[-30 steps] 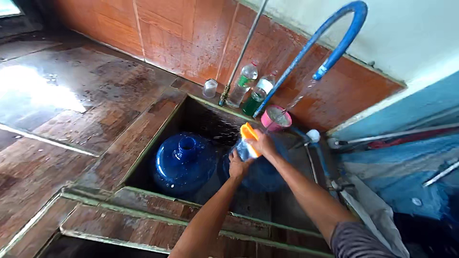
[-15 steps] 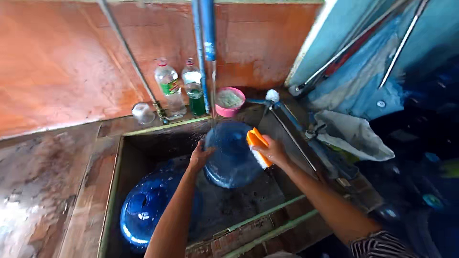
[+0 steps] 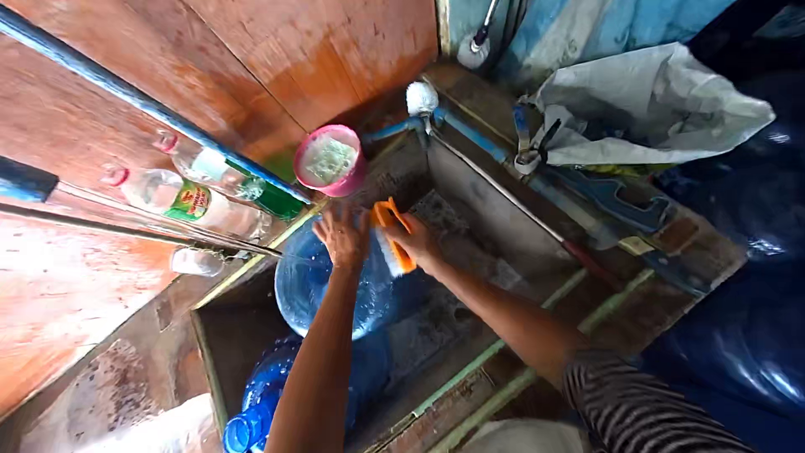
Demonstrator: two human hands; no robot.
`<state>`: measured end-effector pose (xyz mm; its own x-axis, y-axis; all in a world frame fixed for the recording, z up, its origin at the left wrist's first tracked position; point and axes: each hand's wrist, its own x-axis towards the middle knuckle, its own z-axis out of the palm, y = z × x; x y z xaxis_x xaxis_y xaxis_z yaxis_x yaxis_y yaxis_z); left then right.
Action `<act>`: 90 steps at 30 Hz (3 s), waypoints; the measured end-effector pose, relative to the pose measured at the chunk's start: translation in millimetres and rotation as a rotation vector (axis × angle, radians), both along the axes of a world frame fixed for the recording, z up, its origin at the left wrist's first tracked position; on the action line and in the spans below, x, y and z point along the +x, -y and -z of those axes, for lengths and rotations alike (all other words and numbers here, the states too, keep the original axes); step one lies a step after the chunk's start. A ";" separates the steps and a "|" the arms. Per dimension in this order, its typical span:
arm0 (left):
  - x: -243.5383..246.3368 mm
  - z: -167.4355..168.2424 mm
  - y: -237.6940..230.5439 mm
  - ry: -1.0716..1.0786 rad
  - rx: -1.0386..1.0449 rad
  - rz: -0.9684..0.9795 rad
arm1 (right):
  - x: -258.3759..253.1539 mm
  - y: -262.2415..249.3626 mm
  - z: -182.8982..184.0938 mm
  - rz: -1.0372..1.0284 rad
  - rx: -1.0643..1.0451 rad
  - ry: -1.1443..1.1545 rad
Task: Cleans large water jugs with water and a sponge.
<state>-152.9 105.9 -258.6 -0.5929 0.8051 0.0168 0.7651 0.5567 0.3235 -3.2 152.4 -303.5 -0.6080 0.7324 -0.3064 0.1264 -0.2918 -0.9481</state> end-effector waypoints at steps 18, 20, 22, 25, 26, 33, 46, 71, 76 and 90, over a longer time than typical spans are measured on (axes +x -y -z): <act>110.8 -24.5 84.5 0.220 -0.240 0.465 | -116.2 85.3 -125.5 -0.956 0.928 0.419; 116.8 -26.3 107.1 0.262 -0.249 0.434 | -113.9 98.0 -128.9 -1.083 0.955 0.413; 127.8 -16.4 134.8 0.225 -0.166 0.391 | -128.1 74.5 -120.1 -0.889 0.919 0.456; 130.4 11.8 158.7 0.017 0.090 0.376 | -131.3 61.9 -110.7 -0.691 1.039 0.524; 131.5 12.9 159.8 0.023 0.113 0.393 | -121.9 76.7 -107.0 -0.762 1.112 0.482; 121.8 18.3 156.3 0.013 0.333 0.380 | -99.9 78.0 -117.1 -0.821 0.985 0.512; 110.9 35.8 128.1 -0.115 0.454 0.274 | 121.8 -24.1 -51.0 -0.143 0.579 0.612; -30.1 -33.5 36.8 0.446 0.087 -0.136 | -58.2 24.2 -65.7 -0.633 0.631 0.379; 4.1 -13.1 -5.0 0.147 0.085 0.070 | 32.2 36.6 -37.7 -0.682 0.506 0.389; 21.8 1.0 93.2 0.004 0.027 -0.562 | 158.8 41.0 11.6 -0.728 0.401 0.852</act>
